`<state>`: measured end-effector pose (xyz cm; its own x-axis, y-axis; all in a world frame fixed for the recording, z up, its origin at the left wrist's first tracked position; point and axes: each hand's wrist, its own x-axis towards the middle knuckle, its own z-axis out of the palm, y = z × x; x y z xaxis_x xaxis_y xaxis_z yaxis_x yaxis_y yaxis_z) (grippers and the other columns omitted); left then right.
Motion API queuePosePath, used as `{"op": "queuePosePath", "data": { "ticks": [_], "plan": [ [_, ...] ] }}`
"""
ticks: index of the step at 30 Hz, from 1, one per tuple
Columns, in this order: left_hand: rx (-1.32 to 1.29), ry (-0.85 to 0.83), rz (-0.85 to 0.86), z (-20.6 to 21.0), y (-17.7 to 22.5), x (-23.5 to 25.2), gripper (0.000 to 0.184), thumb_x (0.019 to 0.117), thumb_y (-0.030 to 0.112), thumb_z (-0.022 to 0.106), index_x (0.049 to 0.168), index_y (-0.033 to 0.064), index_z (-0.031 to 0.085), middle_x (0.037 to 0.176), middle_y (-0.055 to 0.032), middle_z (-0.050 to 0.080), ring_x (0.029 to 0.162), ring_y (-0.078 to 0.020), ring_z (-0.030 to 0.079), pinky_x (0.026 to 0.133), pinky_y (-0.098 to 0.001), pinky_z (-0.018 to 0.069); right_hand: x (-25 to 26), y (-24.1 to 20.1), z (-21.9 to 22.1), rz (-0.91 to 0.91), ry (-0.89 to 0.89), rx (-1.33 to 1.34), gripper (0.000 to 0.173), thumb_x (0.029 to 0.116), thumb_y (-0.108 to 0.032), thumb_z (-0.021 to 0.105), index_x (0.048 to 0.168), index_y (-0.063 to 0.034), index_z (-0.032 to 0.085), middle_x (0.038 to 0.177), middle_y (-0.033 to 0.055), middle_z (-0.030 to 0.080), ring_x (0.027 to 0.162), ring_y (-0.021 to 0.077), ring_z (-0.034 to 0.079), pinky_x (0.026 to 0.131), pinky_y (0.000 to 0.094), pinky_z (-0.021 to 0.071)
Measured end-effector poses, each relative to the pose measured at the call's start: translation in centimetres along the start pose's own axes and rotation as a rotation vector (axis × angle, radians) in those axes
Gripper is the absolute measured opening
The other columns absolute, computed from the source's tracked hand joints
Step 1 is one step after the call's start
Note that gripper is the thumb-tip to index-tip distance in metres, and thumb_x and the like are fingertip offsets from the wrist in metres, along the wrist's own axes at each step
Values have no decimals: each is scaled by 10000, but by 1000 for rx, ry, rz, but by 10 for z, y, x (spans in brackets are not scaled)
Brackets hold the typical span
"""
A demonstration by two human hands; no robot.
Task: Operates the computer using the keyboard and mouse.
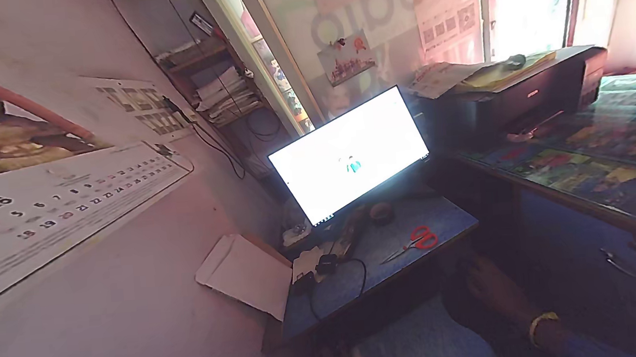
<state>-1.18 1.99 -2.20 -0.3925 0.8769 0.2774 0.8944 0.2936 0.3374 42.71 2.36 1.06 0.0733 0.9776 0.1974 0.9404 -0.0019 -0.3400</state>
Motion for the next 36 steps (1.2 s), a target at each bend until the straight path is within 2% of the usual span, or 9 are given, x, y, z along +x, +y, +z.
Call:
{"op": "queuePosePath", "data": {
  "ticks": [14, 17, 20, 28, 33, 34, 36],
  "plan": [
    [-15, -29, -18, -7, 4, 0, 633, 1030, 501, 471, 1365, -25, 584, 1415, -241, 583, 1319, -355, 576, 1111, -513, 449, 1, 0, 0, 19, -13, -1, 451, 1025, -349, 514, 1435, -182, 600, 1511, 172, 508, 1427, 344, 462, 1156, 474, 418],
    [-6, 28, 25, 7, -7, 3, 652, 1031, 509, 458, 1371, -34, 583, 1416, -243, 584, 1326, -365, 571, 1115, -514, 451, 1, -2, -2, 15, -28, -6, 453, 1035, -342, 497, 1440, -164, 593, 1512, 186, 503, 1430, 348, 457, 1166, 472, 402],
    [-1, 15, 30, 6, -7, 4, 641, 1035, 503, 452, 1369, -27, 587, 1423, -243, 578, 1335, -365, 565, 1121, -516, 445, 2, -2, -2, 16, -26, -5, 453, 1037, -342, 496, 1444, -167, 589, 1517, 182, 499, 1434, 345, 452, 1169, 471, 401],
    [-20, 13, 37, -2, -2, -2, 629, 1042, 473, 469, 1358, -60, 577, 1413, -268, 575, 1319, -382, 574, 1108, -527, 455, 1, -3, -4, 14, -25, -2, 449, 1033, -340, 506, 1433, -159, 600, 1518, 182, 498, 1430, 350, 456, 1161, 473, 409],
    [-7, -130, -24, -22, 13, -4, 586, 1053, 445, 480, 1364, -39, 591, 1362, -267, 613, 1282, -389, 598, 1082, -555, 465, 2, -3, -7, 55, -29, 10, 491, 1036, -338, 503, 1482, -137, 545, 1553, 206, 457, 1443, 364, 444, 1161, 501, 410],
    [-24, -151, -35, -24, 14, -3, 570, 1046, 456, 475, 1358, -4, 604, 1344, -235, 634, 1265, -367, 611, 1071, -557, 475, 1, -6, -10, 93, -43, 46, 530, 1028, -350, 523, 1499, -109, 514, 1556, 215, 451, 1441, 370, 445, 1164, 514, 407],
    [-63, -91, -2, -27, 15, -5, 589, 1034, 487, 466, 1393, 37, 589, 1382, -204, 619, 1314, -356, 573, 1100, -558, 455, 2, -15, -19, 152, -40, 113, 575, 983, -362, 595, 1467, -61, 522, 1479, 215, 531, 1381, 364, 512, 1134, 529, 436]
  ]
}}
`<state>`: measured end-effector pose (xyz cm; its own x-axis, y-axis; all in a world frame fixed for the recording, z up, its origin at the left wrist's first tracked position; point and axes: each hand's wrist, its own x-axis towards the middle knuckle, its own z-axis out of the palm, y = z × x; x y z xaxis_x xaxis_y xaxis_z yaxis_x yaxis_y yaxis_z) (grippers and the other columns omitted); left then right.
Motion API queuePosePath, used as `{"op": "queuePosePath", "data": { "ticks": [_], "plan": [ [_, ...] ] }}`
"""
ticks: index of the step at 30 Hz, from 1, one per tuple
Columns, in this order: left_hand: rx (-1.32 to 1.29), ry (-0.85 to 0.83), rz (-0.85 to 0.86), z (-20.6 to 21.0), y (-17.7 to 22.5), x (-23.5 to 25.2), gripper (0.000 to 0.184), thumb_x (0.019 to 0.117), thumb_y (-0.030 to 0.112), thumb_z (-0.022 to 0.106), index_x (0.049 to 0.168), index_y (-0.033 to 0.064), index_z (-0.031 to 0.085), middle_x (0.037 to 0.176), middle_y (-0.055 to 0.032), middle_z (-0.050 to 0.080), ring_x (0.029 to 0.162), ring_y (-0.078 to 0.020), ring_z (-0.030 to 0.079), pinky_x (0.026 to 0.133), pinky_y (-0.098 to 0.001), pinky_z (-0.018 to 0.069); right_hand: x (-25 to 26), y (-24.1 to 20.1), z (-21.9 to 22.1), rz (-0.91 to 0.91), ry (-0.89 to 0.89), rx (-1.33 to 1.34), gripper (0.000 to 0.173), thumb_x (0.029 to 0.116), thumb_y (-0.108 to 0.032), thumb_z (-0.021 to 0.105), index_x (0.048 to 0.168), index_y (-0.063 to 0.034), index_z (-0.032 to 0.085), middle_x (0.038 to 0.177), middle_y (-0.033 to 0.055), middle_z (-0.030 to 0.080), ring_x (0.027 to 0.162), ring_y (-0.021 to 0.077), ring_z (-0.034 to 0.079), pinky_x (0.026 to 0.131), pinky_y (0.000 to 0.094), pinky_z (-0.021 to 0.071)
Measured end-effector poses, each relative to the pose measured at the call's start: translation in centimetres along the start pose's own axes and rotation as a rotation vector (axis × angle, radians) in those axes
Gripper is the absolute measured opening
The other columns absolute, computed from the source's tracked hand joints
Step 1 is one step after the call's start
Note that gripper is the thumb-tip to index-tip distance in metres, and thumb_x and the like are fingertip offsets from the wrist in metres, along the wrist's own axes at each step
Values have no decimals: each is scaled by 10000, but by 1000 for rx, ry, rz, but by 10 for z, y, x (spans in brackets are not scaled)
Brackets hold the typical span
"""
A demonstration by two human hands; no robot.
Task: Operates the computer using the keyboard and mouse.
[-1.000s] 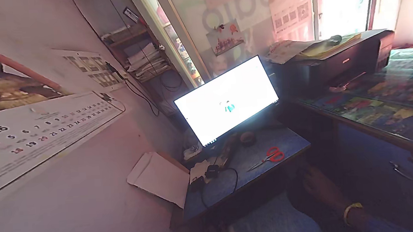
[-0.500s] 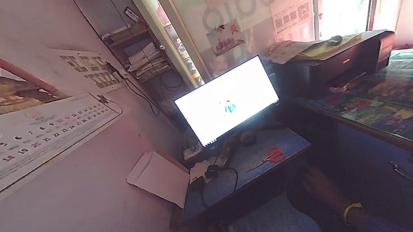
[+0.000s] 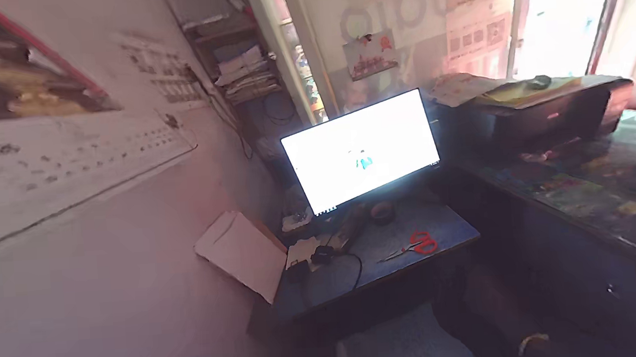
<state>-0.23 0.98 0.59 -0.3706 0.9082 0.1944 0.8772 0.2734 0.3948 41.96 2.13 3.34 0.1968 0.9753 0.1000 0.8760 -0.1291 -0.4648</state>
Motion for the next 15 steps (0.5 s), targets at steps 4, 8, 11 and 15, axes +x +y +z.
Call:
{"op": "queuePosePath", "data": {
  "ticks": [4, 8, 11, 15],
  "plan": [
    [-128, 98, 0, -6, -1, 4, 707, 989, 494, 541, 1522, 40, 438, 1502, -182, 526, 1410, -328, 489, 1163, -526, 398, -2, -8, -2, -27, 48, -26, 557, 920, -339, 652, 1386, -43, 579, 1315, 198, 646, 1218, 338, 635, 1038, 529, 516],
    [-41, -71, -91, -21, 10, 4, 698, 1015, 523, 476, 1486, 8, 476, 1494, -218, 523, 1395, -361, 502, 1159, -542, 394, -2, 4, 9, -86, 24, -149, 577, 969, -409, 593, 1419, -49, 583, 1470, 217, 544, 1389, 366, 504, 1157, 512, 409],
    [-3, -109, -102, -10, 5, 5, 678, 1040, 578, 414, 1424, 39, 560, 1422, -225, 586, 1328, -388, 561, 1107, -585, 427, -2, 7, 13, -56, 17, -117, 577, 963, -371, 644, 1444, -63, 566, 1527, 231, 478, 1419, 370, 473, 1161, 499, 418],
    [-70, -30, -63, -17, 12, 0, 590, 1012, 472, 560, 1381, 13, 593, 1374, -254, 609, 1285, -408, 587, 1067, -608, 450, -1, 5, 9, -46, -44, -101, 510, 996, -347, 585, 1379, -10, 610, 1537, 269, 451, 1439, 384, 445, 1182, 489, 390]
  ]
}}
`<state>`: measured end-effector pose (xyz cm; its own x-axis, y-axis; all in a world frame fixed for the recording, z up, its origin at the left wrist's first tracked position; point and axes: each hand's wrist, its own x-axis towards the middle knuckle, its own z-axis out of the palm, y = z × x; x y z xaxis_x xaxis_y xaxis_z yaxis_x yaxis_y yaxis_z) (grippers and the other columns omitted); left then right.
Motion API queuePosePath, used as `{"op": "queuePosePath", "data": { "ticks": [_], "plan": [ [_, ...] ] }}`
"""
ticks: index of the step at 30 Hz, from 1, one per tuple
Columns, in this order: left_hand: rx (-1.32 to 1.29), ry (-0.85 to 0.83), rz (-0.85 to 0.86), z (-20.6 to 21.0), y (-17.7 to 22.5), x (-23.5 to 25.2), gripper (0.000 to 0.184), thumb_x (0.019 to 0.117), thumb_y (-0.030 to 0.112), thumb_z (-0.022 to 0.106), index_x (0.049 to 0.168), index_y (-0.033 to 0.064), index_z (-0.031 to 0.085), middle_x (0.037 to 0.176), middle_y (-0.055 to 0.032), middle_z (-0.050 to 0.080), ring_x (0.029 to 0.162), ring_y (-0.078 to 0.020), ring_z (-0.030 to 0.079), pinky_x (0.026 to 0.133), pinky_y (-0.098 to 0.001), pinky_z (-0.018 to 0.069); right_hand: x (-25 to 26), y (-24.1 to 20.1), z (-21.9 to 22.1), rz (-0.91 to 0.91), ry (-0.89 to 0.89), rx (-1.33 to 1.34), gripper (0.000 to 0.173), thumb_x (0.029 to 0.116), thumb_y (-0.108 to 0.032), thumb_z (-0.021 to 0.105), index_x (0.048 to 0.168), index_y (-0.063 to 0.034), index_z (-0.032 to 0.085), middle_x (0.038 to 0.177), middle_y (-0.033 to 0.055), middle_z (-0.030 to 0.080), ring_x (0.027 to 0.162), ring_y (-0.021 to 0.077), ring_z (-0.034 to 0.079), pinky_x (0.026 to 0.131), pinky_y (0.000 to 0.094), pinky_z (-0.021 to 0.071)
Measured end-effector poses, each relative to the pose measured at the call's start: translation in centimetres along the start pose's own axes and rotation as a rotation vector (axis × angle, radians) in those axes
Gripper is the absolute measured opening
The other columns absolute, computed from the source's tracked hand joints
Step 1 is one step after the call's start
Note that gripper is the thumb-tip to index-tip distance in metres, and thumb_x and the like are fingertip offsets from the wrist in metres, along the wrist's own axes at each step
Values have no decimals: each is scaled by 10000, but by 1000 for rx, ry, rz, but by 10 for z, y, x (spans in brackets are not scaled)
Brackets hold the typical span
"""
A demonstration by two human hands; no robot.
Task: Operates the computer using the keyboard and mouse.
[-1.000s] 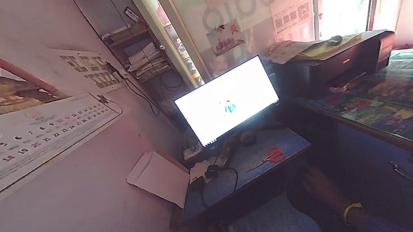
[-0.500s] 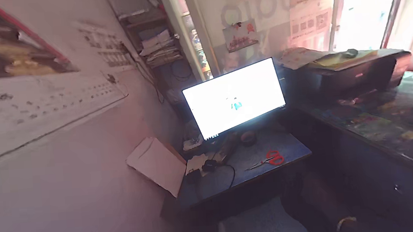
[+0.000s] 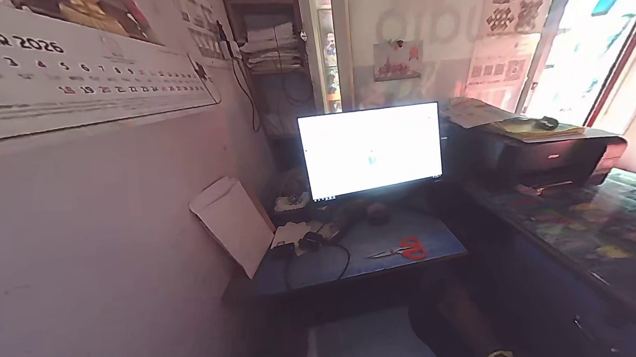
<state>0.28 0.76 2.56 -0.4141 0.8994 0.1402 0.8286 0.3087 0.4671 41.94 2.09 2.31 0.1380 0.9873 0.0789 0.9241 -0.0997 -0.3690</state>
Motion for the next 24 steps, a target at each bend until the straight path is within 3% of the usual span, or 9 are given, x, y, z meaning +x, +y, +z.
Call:
{"op": "queuePosePath", "data": {
  "ticks": [2, 7, 11, 17, 24],
  "plan": [
    [2, -61, -33, -10, 9, -4, 551, 1025, 442, 559, 1340, -6, 620, 1330, -283, 626, 1254, -438, 602, 1035, -632, 462, 1, 3, 1, 7, -23, -3, 511, 1008, -349, 574, 1392, -14, 603, 1534, 262, 459, 1448, 381, 433, 1193, 486, 375],
    [11, 46, -19, 35, -27, 13, 655, 991, 598, 490, 1304, 46, 649, 1310, -212, 657, 1250, -371, 619, 1059, -576, 480, -2, 6, 11, -53, 50, -50, 498, 1036, -370, 509, 1446, -96, 576, 1549, 206, 469, 1458, 348, 432, 1200, 474, 372],
    [-26, -113, -83, -5, -3, 3, 617, 1028, 515, 507, 1362, 4, 598, 1413, -245, 582, 1332, -384, 558, 1113, -572, 435, -4, 4, 12, -101, 108, -37, 484, 1043, -359, 499, 1455, -118, 578, 1557, 184, 473, 1455, 343, 442, 1199, 476, 377],
    [25, -77, -62, -1, -4, -1, 689, 1041, 557, 435, 1408, -14, 558, 1471, -265, 527, 1382, -396, 511, 1147, -555, 404, -4, 2, 9, -113, 106, -53, 478, 1061, -384, 457, 1457, -146, 577, 1561, 165, 472, 1452, 328, 448, 1195, 469, 386],
    [20, -42, 1, 4, -11, 4, 648, 1049, 521, 446, 1423, 2, 551, 1465, -258, 534, 1375, -395, 518, 1141, -547, 413, 2, 4, 11, -122, 92, -38, 468, 1060, -371, 467, 1448, -138, 585, 1555, 166, 478, 1453, 327, 446, 1201, 466, 377]
  ]
}}
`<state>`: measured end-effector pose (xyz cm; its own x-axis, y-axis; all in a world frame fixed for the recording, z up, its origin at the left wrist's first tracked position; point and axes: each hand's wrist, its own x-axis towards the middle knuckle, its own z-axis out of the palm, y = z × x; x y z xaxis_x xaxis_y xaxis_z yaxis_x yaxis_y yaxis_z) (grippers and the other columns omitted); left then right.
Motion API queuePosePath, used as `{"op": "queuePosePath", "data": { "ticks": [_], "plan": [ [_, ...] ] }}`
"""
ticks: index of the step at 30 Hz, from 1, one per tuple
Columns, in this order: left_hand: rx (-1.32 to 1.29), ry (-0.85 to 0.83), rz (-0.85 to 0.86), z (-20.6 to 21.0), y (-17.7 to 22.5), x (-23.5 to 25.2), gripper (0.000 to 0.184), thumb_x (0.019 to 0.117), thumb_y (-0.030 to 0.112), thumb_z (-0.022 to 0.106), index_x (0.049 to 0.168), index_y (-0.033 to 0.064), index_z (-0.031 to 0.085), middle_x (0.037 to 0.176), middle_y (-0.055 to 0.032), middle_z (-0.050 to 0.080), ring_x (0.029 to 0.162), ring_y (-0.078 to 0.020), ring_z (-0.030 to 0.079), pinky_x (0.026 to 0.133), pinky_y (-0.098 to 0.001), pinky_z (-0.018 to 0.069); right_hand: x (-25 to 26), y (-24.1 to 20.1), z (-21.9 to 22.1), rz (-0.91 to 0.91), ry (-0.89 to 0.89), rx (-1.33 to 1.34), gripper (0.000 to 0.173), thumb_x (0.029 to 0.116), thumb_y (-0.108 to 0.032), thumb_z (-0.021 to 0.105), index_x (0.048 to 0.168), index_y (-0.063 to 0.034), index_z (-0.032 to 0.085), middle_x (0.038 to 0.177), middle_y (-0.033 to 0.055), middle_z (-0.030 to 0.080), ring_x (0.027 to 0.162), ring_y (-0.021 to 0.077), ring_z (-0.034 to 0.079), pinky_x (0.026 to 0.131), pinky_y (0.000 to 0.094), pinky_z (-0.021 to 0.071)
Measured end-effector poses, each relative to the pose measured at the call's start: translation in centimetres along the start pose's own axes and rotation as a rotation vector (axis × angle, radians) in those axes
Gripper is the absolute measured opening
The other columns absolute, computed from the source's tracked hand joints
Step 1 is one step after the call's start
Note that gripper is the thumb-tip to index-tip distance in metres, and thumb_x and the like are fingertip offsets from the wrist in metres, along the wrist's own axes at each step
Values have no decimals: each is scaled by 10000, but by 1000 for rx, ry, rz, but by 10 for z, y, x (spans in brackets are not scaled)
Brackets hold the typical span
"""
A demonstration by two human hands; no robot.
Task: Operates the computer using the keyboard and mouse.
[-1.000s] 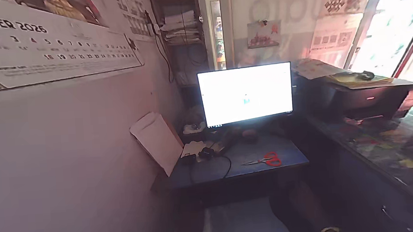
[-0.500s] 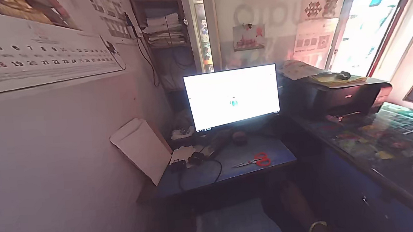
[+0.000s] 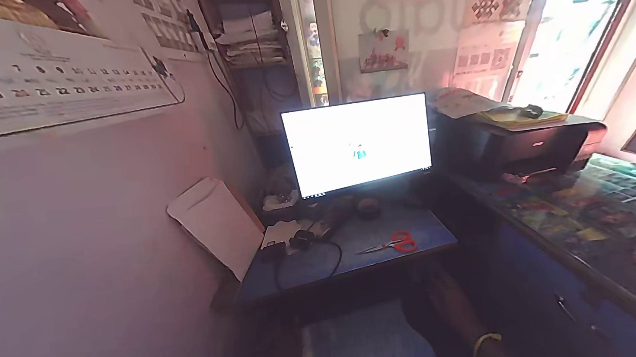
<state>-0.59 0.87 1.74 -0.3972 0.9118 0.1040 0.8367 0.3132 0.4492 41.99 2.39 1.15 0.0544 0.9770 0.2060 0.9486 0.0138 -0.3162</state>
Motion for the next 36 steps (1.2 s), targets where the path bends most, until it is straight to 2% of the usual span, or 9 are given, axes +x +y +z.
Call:
{"op": "queuePosePath", "data": {
  "ticks": [8, 20, 24, 36],
  "plan": [
    [-16, 130, 82, 36, -28, 12, 684, 1019, 514, 508, 1427, -35, 527, 1455, -302, 516, 1352, -445, 518, 1120, -588, 419, 2, 4, 5, -5, 6, -5, 468, 1061, -374, 474, 1461, -153, 574, 1543, 153, 493, 1446, 309, 455, 1194, 444, 386],
    [-12, 140, 75, 39, -28, 10, 676, 1030, 514, 486, 1428, -31, 525, 1476, -315, 488, 1363, -457, 505, 1126, -584, 414, 2, 3, 3, 22, -1, 31, 472, 1058, -379, 488, 1478, -175, 559, 1546, 155, 487, 1454, 313, 442, 1194, 453, 385],
    [-14, 141, 84, 41, -30, 10, 689, 1032, 523, 468, 1443, -28, 512, 1482, -317, 480, 1368, -455, 502, 1122, -586, 416, 1, 4, 6, -11, 49, 23, 470, 1054, -385, 485, 1463, -172, 575, 1511, 144, 527, 1424, 313, 479, 1178, 459, 405],
    [5, 119, 60, 39, -28, 9, 690, 1022, 544, 485, 1422, -16, 538, 1452, -293, 524, 1357, -433, 520, 1122, -585, 418, 0, 3, 6, 6, 48, 9, 459, 1061, -367, 473, 1475, -191, 564, 1522, 136, 517, 1429, 306, 475, 1169, 456, 417]
  ]
}}
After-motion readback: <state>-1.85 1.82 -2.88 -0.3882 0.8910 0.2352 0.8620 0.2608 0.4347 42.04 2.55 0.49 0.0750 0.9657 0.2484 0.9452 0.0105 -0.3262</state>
